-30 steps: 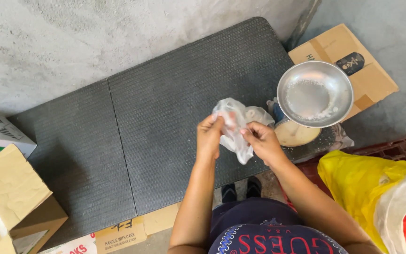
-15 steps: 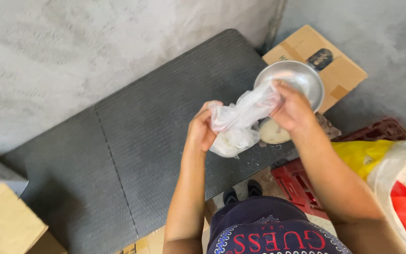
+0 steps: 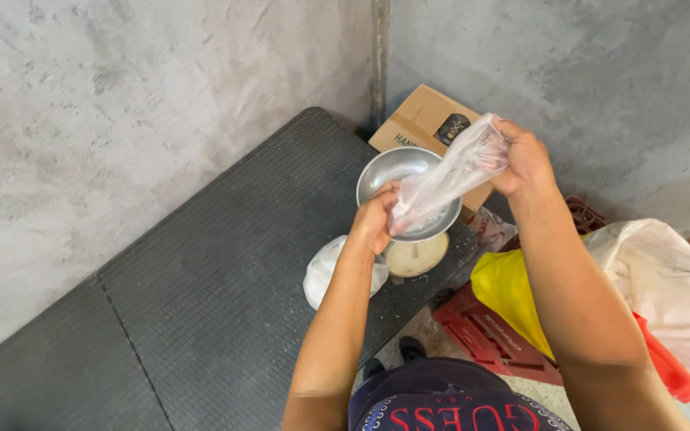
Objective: Weigh portions of white powder into small plastic bags and place them into a shipping box.
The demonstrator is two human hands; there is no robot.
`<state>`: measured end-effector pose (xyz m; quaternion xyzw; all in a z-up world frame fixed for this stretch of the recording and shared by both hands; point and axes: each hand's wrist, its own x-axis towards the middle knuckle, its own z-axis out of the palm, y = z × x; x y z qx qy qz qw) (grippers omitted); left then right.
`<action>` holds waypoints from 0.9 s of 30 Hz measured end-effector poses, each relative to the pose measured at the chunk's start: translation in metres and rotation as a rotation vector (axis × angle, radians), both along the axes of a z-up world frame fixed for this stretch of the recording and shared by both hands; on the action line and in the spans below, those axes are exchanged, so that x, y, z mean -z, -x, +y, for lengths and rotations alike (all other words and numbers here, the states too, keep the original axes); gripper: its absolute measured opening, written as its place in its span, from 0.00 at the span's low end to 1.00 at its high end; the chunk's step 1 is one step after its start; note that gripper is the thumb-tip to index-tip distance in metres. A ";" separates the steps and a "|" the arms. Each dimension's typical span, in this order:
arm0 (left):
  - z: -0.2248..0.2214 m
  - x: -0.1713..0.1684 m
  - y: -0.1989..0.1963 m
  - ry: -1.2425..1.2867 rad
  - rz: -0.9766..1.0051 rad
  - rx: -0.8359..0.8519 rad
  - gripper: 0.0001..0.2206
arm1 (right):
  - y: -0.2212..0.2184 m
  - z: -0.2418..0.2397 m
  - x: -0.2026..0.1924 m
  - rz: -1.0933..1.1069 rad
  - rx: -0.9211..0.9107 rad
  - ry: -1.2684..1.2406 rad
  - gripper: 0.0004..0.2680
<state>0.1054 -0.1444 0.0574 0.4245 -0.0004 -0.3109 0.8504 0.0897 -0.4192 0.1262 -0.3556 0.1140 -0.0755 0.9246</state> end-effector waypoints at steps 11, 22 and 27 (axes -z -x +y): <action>0.034 0.003 -0.039 0.054 -0.021 -0.194 0.08 | 0.017 0.027 -0.031 -0.027 -0.379 0.482 0.17; 0.043 -0.017 -0.014 0.118 -0.249 -0.291 0.14 | 0.001 0.045 0.009 -0.176 -0.148 1.539 0.19; 0.022 -0.062 0.019 -1.204 -0.951 -0.286 0.19 | 0.018 0.058 -0.005 -0.043 -0.117 1.716 0.32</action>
